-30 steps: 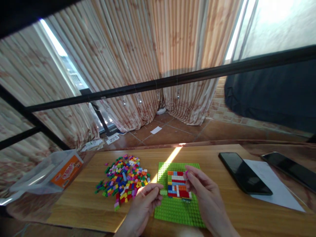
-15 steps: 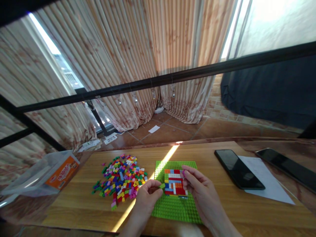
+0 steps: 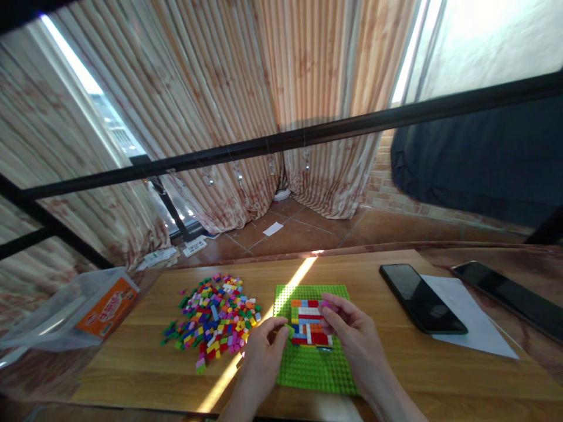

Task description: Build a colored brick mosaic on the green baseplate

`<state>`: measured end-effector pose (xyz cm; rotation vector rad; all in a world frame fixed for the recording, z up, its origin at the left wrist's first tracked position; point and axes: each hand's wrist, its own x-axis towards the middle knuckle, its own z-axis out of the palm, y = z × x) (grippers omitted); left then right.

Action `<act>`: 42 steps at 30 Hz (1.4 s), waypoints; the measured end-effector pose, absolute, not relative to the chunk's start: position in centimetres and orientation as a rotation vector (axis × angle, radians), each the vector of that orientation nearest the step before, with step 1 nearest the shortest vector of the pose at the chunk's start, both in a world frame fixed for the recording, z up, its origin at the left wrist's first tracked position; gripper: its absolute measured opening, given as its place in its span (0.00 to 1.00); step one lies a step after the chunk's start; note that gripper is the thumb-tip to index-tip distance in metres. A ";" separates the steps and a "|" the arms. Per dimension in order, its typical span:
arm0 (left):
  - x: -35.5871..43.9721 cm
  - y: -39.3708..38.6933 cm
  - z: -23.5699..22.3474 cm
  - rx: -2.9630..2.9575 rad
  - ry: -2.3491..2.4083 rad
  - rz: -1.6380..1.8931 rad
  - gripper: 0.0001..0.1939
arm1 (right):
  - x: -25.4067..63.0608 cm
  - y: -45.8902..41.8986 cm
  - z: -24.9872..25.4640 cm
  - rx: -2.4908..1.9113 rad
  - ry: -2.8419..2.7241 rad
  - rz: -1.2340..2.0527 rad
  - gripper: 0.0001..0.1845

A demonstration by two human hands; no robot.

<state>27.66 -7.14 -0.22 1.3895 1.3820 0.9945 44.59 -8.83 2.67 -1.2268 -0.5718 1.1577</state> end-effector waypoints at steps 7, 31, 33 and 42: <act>28.7 -7.1 -0.2 1.356 1.299 1.014 0.05 | 44.8 -8.9 2.8 -1.268 -0.659 1.086 0.25; 30.6 -6.3 -0.2 1.621 1.543 0.961 0.09 | 45.0 -8.9 2.7 -1.309 -0.718 1.050 0.23; 30.6 -6.1 -0.2 1.580 1.575 0.930 0.10 | 45.0 -8.9 2.7 -1.298 -0.703 1.072 0.24; 30.3 -5.0 -0.3 1.580 1.595 0.814 0.16 | 44.5 -8.9 2.3 -1.248 -0.629 1.144 0.26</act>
